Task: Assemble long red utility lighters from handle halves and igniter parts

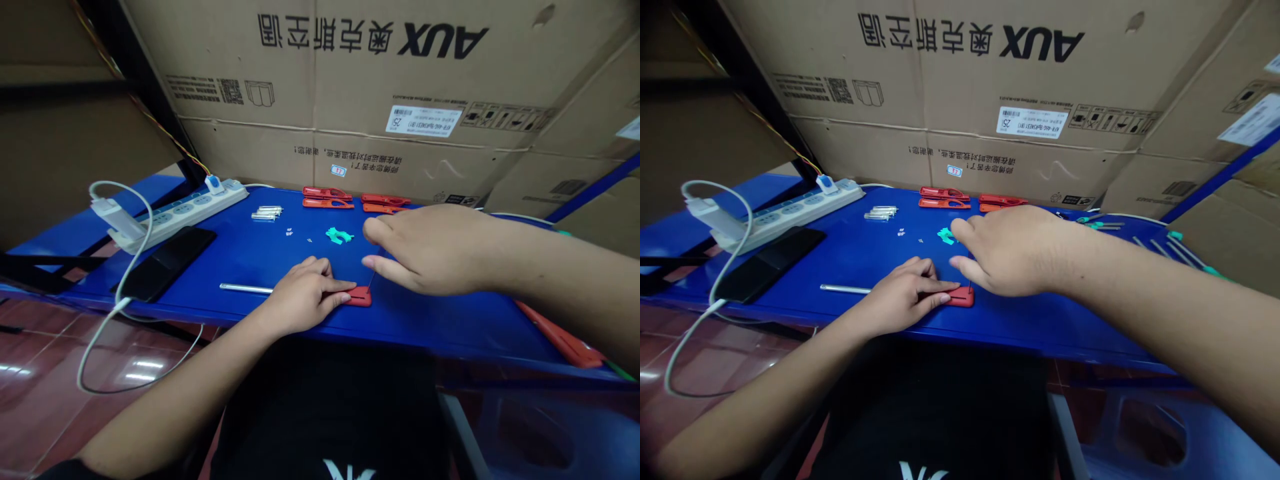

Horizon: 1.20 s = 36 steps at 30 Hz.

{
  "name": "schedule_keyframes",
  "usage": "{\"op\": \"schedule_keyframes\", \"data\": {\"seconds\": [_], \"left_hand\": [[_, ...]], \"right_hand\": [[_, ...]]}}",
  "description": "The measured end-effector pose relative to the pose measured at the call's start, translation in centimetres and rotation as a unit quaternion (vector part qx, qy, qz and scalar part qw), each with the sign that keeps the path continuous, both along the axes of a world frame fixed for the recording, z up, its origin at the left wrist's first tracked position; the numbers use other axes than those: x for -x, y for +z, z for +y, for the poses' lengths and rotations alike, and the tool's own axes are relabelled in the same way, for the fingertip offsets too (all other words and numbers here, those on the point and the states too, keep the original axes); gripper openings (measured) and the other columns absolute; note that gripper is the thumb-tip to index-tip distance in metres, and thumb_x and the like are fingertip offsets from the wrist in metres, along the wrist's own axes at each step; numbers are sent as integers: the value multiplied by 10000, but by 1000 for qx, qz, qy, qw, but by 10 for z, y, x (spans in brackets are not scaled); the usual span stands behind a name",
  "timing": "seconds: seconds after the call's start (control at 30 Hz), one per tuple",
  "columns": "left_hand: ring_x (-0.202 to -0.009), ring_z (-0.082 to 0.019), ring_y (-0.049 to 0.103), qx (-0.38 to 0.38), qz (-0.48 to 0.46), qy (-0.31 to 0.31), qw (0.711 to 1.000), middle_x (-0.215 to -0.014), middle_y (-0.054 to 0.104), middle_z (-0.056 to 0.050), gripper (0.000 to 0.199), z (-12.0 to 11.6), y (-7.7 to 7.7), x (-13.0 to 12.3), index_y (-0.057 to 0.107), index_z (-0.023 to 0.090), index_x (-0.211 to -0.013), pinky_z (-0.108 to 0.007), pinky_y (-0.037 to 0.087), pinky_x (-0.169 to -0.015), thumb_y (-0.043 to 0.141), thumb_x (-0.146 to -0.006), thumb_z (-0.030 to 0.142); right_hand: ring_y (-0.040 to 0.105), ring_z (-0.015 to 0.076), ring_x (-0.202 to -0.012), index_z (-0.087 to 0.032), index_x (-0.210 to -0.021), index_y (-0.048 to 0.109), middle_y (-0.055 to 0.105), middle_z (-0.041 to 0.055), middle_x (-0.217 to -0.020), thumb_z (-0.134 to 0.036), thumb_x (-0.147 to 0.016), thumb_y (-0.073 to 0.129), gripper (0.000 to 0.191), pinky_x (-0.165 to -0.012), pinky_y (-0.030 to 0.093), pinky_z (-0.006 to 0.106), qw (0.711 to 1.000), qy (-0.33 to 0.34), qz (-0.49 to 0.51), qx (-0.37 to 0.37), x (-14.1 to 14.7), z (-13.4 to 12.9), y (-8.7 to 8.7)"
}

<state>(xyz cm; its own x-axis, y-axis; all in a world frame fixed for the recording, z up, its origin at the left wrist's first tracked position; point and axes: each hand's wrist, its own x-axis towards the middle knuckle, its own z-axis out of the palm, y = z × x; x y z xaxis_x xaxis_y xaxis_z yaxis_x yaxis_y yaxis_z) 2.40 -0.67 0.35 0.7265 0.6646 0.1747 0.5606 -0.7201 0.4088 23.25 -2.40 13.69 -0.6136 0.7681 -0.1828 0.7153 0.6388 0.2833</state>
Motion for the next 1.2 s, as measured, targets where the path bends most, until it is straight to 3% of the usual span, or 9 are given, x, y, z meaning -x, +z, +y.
{"op": "schedule_keyframes", "data": {"seconds": [0.13, 0.3, 0.47, 0.53, 0.6, 0.7, 0.97, 1.1, 1.2], "left_hand": [[-895, -197, 510, 1, 4, -2, 1000, -947, 585, -50, 334, 0, 0, -1, 676, 339, -1276, -353, 422, -848, 528, -990, 425], [-904, -199, 507, 4, 1, 1, 1000, -945, 583, -49, 329, 0, 0, 0, 681, 343, -1268, -350, 421, -847, 531, -988, 427], [-910, -203, 510, 5, 0, -3, 1000, -958, 590, -53, 336, 0, 1, 0, 677, 334, -1275, -352, 419, -850, 529, -988, 425], [-908, -206, 511, 3, 2, -3, 1000, -950, 589, -55, 343, 0, 1, 0, 673, 330, -1283, -354, 417, -846, 527, -988, 426], [-904, -206, 511, 4, 3, -1, 1000, -947, 586, -55, 343, 0, 1, 0, 674, 331, -1281, -353, 416, -843, 521, -990, 428], [-900, -203, 506, 5, -2, -2, 1000, -945, 582, -51, 334, 0, 0, 1, 677, 346, -1272, -349, 416, -841, 516, -992, 431], [-893, -203, 502, 5, 4, -1, 1000, -942, 576, -53, 339, 0, 1, -1, 676, 343, -1277, -356, 421, -833, 526, -987, 438], [-901, -199, 506, 2, -1, -1, 1000, -963, 580, -52, 335, 0, -1, 0, 678, 347, -1273, -353, 428, -843, 525, -989, 438], [-910, -199, 510, 4, -3, -1, 1000, -972, 584, -51, 333, 0, -1, 1, 675, 355, -1275, -348, 429, -844, 529, -987, 435]], "right_hand": [[507, 162, -535, -167, -1031, 600, 660, 60, -728, -317, -960, 440, 231, -507, 274, 283, 996, 2, -11, 92, 2, 2, 1], [585, 220, -597, -157, -827, 667, 643, 117, -653, -511, -1007, 329, 521, -526, 274, 298, 996, -42, -67, -46, 0, 5, -3], [643, 238, -870, -150, -1143, 619, 689, 142, -1050, -388, -967, 444, 344, -655, 417, 318, 994, 65, 54, 68, -13, 7, -3], [629, 209, -805, -173, -1099, 625, 689, 103, -993, -274, -925, 486, 244, -613, 398, 296, 991, 71, 49, 98, -13, 7, -2], [580, 189, -644, -182, -963, 655, 670, 71, -789, -316, -933, 493, 213, -533, 324, 289, 996, 49, -4, 73, -8, 7, -1], [491, 175, -512, -169, -814, 659, 591, 63, -595, -524, -966, 421, 453, -499, 242, 303, 997, 12, -70, 2, -1, 7, 1], [558, 179, -624, -201, -1061, 618, 686, 71, -848, -309, -940, 443, 238, -540, 317, 286, 992, 30, -6, 126, 2, 6, 6], [520, 199, -529, -176, -858, 677, 615, 82, -606, -492, -978, 368, 458, -510, 253, 306, 996, -28, -80, 1, 6, 8, 2], [560, 230, -583, -163, -848, 674, 635, 111, -649, -580, -977, 316, 565, -535, 285, 320, 996, -31, -74, -40, 3, 10, 0]]}}
